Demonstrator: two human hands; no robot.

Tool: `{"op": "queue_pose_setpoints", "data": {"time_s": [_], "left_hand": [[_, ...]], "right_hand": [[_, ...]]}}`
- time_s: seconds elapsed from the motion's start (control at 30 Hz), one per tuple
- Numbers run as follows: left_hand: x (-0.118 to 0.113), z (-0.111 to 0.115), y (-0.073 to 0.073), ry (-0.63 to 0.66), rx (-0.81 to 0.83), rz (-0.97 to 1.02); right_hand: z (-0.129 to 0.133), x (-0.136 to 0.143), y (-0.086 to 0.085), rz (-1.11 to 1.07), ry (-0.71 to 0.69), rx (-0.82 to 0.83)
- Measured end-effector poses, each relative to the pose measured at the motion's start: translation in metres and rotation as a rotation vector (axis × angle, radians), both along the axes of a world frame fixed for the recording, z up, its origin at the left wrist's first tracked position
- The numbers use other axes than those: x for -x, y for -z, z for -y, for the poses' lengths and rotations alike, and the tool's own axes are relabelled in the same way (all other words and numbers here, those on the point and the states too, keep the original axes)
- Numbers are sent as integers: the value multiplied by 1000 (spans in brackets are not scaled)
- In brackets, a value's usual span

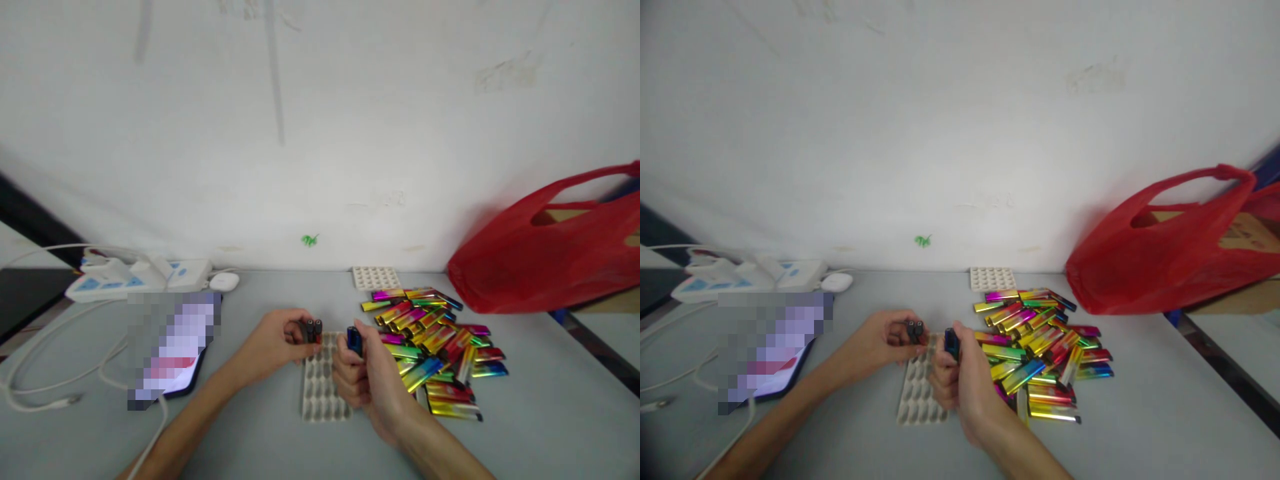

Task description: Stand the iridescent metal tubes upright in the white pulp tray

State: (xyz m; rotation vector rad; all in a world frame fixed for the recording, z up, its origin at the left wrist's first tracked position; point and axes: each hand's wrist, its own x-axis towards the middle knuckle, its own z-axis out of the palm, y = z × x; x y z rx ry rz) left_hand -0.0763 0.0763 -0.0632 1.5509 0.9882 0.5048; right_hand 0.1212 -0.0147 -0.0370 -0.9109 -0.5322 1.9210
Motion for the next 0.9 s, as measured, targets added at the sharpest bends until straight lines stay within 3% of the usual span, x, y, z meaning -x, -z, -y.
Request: {"op": "queue_pose_setpoints", "data": {"time_s": [0.17, 0.4, 0.47, 0.67, 0.9], "left_hand": [[0, 0, -1, 10, 3, -6], [0, 0, -2, -4, 13, -16], [-1, 0, -2, -4, 18, -20], [-1, 1, -4, -9, 5, -14], [-1, 2, -1, -9, 20, 6]], "right_hand": [[0, 2, -1, 69, 56, 25], [-2, 2, 5, 143, 34, -19], [0, 3, 7, 236, 101, -107], [5, -2, 1, 730, 258, -583], [-1, -10, 6, 947, 294, -759]]}}
